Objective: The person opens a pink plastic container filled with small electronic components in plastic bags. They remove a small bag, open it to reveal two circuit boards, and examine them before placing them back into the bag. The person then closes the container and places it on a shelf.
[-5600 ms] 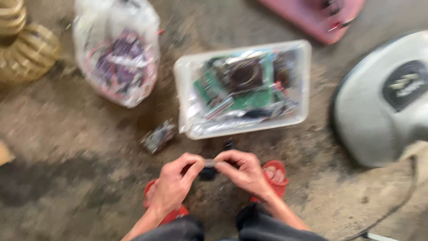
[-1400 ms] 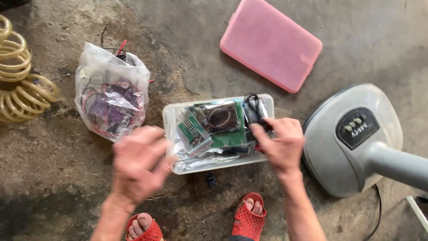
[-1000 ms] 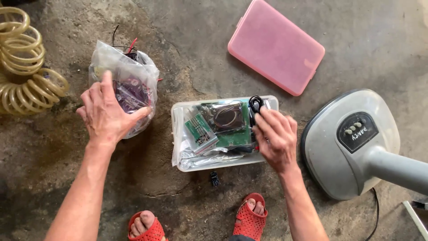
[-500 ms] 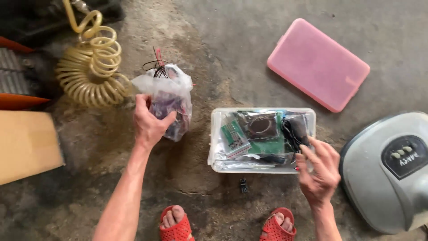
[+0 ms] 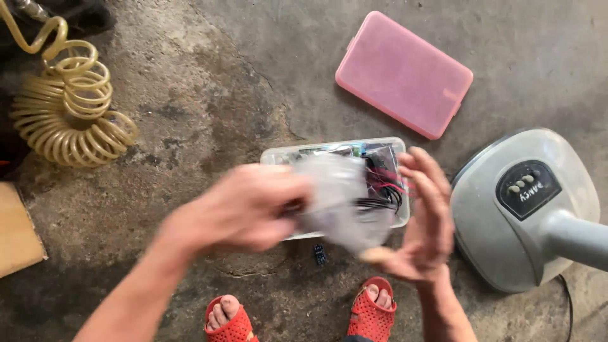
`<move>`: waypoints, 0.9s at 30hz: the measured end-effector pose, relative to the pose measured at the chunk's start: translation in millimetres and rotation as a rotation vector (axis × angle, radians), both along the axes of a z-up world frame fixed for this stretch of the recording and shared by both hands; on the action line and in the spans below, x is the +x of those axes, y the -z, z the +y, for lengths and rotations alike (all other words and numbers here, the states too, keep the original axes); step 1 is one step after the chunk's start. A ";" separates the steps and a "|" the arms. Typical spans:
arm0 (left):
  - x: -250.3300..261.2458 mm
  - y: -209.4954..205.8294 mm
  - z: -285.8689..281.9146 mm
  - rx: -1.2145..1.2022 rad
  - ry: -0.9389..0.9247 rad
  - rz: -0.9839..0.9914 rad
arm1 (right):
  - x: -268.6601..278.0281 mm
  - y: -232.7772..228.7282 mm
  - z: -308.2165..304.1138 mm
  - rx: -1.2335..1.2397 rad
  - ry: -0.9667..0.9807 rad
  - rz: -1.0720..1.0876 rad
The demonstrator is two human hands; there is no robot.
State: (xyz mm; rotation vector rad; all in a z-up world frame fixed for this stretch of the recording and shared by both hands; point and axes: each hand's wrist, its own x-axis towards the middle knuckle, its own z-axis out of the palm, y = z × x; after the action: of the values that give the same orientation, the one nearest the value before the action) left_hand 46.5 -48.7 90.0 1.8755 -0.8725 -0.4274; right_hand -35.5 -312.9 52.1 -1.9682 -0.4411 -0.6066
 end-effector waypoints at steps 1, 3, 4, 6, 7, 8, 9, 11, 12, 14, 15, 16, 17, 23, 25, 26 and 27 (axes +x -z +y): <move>1.1 24.8 -18.4 0.050 0.158 -0.094 | 0.8 -9.3 9.2 -0.033 -0.032 0.054; 6.0 81.4 -29.8 0.229 0.137 -0.205 | 0.3 20.2 11.5 -0.275 0.073 0.191; 8.8 109.9 -37.1 0.410 0.109 -0.317 | 0.1 35.2 11.3 -0.513 0.176 0.328; -8.7 116.5 -30.6 0.423 0.021 -0.413 | -7.2 67.7 -4.1 -0.543 0.248 0.331; -14.7 120.3 -25.4 0.447 -0.083 -0.506 | -7.4 85.3 -10.7 -0.565 0.304 0.329; -13.2 111.1 -33.7 0.441 -0.078 -0.511 | -0.4 92.3 -14.9 -0.566 0.313 0.327; -23.7 102.0 -39.0 0.403 -0.120 -0.552 | -5.3 99.2 -16.3 -0.505 0.292 0.312; -36.7 107.7 -46.1 0.365 -0.169 -0.596 | -5.6 105.1 -14.8 -0.445 0.268 0.292; -39.5 121.6 -48.6 0.431 -0.157 -0.606 | -0.6 103.0 -12.5 -0.146 0.260 0.407; -50.0 135.1 -48.4 0.505 -0.151 -0.611 | 1.5 100.0 -10.1 0.157 0.237 0.521; -54.7 136.0 -47.0 0.458 -0.139 -0.615 | -0.2 99.7 -11.0 0.033 0.298 0.377; -59.5 138.4 -46.3 0.410 -0.127 -0.618 | -2.0 101.1 -12.6 -0.092 0.356 0.233; -59.5 140.7 -47.9 0.413 -0.117 -0.599 | -3.9 101.1 -14.5 -0.091 0.360 0.254; -48.2 152.5 -49.1 0.506 -0.107 -0.762 | -6.8 115.9 -10.8 -0.515 0.342 0.200; -38.4 151.4 -48.2 0.515 -0.128 -0.731 | -5.6 110.2 -8.8 -0.508 0.142 0.267; -39.3 145.3 -44.3 0.520 -0.127 -0.717 | -13.8 111.2 -8.8 -0.507 0.134 0.279; -37.8 139.5 -42.3 0.525 -0.084 -0.719 | -20.6 111.4 -10.3 -0.456 0.055 0.416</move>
State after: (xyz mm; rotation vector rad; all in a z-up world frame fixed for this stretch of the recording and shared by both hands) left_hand 8.6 -91.0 -49.6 2.6084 -1.2185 0.1127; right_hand -56.1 -323.2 -59.4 -2.4728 -0.2793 -0.1177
